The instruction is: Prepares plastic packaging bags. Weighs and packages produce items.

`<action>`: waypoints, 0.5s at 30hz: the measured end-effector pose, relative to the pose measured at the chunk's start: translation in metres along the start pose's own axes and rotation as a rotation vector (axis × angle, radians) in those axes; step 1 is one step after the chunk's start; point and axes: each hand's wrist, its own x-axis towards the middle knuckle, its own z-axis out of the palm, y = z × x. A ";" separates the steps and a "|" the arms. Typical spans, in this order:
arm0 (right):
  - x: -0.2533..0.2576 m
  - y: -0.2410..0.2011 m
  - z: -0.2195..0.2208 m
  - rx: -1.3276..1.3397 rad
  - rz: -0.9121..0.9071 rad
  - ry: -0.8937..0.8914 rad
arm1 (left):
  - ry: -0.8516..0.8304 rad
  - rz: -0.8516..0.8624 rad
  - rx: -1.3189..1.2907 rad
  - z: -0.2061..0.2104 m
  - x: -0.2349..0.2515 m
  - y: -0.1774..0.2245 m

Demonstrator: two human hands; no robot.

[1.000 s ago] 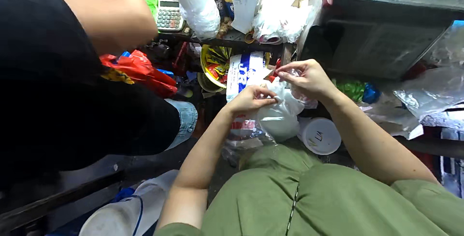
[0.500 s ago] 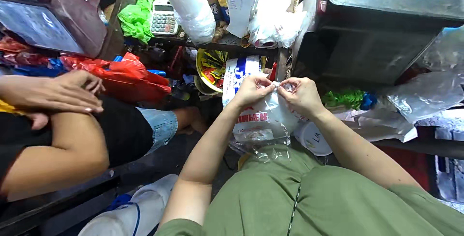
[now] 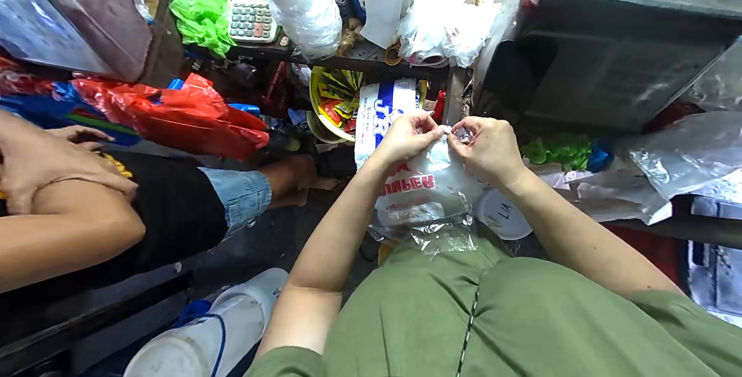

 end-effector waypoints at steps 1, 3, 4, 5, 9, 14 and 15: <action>0.000 0.001 0.000 -0.003 -0.006 -0.003 | -0.004 -0.002 -0.002 0.000 0.000 -0.001; -0.002 0.002 -0.001 -0.012 -0.034 -0.006 | 0.007 -0.011 -0.005 0.002 0.000 -0.002; -0.003 0.003 -0.001 -0.023 -0.070 0.010 | 0.014 -0.020 -0.004 0.003 0.000 -0.002; -0.005 0.004 -0.002 -0.032 -0.120 0.031 | 0.019 -0.031 -0.003 0.003 0.000 -0.001; -0.011 0.003 -0.005 -0.015 -0.334 0.034 | 0.043 -0.084 0.007 0.005 0.001 0.002; 0.000 -0.001 -0.007 -0.070 -0.292 -0.078 | 0.093 -0.042 -0.011 0.008 0.002 -0.001; 0.003 -0.002 -0.009 -0.077 -0.266 -0.114 | 0.103 -0.014 0.000 0.009 0.001 -0.002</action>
